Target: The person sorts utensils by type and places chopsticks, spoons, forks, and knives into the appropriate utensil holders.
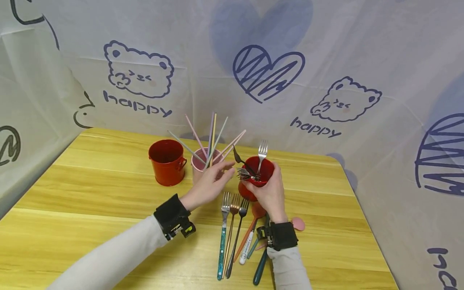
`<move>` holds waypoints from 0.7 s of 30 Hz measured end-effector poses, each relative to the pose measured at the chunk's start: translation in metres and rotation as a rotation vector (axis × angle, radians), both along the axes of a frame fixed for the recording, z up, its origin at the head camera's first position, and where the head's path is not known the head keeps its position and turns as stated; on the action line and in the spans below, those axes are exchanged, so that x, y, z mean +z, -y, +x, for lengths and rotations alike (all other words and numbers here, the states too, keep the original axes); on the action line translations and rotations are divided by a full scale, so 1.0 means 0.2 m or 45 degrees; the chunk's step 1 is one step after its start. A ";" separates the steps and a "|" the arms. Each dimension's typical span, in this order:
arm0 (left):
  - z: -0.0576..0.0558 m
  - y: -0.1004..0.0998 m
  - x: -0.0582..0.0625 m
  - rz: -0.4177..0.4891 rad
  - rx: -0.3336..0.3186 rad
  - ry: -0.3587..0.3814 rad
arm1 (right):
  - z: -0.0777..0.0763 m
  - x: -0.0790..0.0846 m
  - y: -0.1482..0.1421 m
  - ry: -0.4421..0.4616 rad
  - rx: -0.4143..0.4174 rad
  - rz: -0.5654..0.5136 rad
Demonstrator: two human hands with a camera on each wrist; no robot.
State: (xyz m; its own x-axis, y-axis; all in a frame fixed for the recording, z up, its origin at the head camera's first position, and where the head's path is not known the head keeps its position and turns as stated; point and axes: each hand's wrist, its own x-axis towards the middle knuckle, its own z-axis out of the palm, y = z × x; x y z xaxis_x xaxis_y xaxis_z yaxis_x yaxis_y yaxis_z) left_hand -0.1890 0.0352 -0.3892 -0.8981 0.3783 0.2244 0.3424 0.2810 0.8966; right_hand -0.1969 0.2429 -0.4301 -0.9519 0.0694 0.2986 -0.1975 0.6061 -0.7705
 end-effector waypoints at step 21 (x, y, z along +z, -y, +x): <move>0.09 0.06 -0.12 -0.159 -0.024 -0.179 | 0.00 -0.01 0.00 -0.001 -0.002 0.007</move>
